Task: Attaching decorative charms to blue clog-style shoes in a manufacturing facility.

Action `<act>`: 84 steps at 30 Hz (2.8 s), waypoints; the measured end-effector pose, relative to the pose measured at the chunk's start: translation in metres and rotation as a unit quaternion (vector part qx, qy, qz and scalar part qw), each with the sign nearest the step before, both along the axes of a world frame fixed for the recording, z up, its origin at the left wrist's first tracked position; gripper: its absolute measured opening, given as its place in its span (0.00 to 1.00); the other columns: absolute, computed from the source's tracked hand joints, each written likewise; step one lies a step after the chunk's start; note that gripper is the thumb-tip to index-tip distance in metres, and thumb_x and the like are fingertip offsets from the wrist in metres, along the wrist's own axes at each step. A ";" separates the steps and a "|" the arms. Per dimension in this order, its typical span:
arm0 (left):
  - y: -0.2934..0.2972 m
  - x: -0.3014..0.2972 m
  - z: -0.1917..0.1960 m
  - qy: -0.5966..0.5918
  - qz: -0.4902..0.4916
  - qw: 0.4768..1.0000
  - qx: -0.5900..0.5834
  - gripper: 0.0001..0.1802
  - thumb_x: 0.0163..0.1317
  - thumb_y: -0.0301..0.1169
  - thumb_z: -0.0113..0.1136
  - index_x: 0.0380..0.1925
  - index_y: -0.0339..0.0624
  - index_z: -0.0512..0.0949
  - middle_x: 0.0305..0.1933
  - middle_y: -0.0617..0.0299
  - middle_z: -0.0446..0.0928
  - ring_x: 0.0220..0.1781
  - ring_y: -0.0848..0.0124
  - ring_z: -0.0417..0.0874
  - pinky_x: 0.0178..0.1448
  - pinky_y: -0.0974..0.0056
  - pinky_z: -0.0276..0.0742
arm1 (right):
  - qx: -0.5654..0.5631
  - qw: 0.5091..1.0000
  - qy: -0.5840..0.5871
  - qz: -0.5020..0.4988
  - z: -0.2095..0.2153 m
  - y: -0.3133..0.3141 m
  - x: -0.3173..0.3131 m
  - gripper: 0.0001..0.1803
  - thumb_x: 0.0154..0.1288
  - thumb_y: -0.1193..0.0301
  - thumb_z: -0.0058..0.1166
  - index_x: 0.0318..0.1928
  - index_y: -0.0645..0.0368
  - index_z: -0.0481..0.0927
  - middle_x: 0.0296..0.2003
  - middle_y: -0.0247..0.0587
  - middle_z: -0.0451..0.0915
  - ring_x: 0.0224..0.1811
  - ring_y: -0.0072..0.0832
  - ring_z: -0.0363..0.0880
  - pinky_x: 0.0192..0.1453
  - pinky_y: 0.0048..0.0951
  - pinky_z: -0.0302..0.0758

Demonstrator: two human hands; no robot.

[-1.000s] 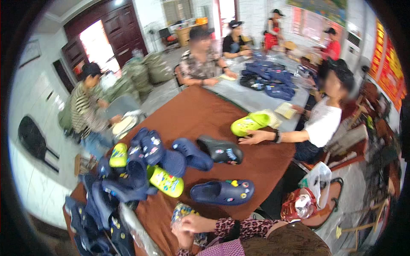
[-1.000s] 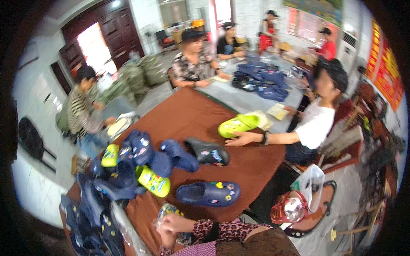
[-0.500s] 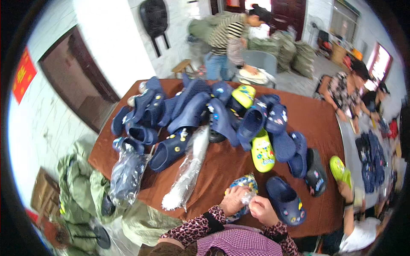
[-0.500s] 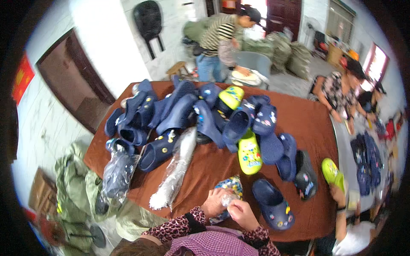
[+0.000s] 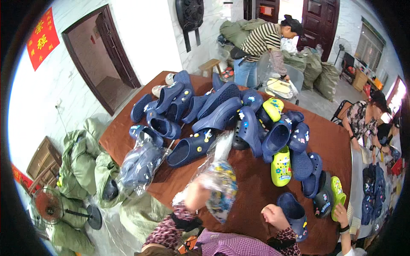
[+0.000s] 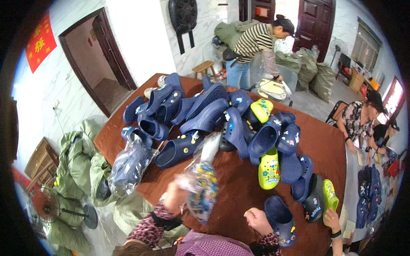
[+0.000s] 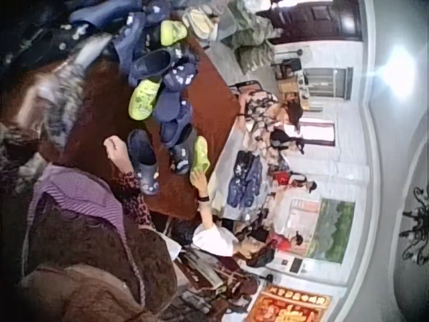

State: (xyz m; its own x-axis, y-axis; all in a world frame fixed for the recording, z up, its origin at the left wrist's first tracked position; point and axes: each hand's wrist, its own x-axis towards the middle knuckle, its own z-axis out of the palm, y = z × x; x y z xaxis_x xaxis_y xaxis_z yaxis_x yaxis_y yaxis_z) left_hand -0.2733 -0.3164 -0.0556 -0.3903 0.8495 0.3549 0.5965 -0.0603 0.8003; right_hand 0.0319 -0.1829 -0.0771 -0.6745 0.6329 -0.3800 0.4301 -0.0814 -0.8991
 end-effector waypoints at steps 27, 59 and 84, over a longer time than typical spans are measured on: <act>0.169 -0.036 0.012 0.073 -0.259 0.961 -0.071 0.13 0.60 0.28 0.51 0.43 0.34 0.72 0.45 0.50 0.75 0.43 0.59 0.77 0.47 0.61 0.72 | 0.246 0.899 -0.291 0.214 -0.115 -0.043 -0.036 0.47 0.51 0.66 0.61 0.64 0.76 0.48 0.46 0.57 0.73 0.46 0.44 0.76 0.48 0.41 0.73; 0.099 0.194 -0.036 -0.490 -0.189 0.786 -0.327 0.14 0.66 0.34 0.49 0.47 0.36 0.70 0.42 0.51 0.77 0.41 0.62 0.80 0.41 0.62 0.77 | -0.049 0.576 0.599 -0.554 -0.009 -0.008 0.321 0.16 0.68 0.63 0.46 0.51 0.57 0.71 0.42 0.40 0.78 0.43 0.31 0.77 0.48 0.34 0.74; 0.154 0.287 -0.084 -0.153 -0.322 0.882 -0.309 0.13 0.60 0.31 0.57 0.40 0.34 0.73 0.33 0.64 0.77 0.34 0.72 0.79 0.33 0.69 0.77 | -0.104 0.854 0.179 -0.478 -0.084 -0.004 0.274 0.15 0.65 0.68 0.47 0.49 0.60 0.76 0.37 0.34 0.77 0.37 0.21 0.74 0.38 0.24 0.74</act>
State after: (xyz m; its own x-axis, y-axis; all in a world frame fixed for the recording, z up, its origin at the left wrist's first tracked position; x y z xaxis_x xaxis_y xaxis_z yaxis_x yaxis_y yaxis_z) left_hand 0.0133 -0.1625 -0.1393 0.2456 0.9245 -0.2915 0.3477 0.1967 0.9168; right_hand 0.3062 -0.1867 -0.1607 0.0159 0.9027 -0.4299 -0.2218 -0.4160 -0.8819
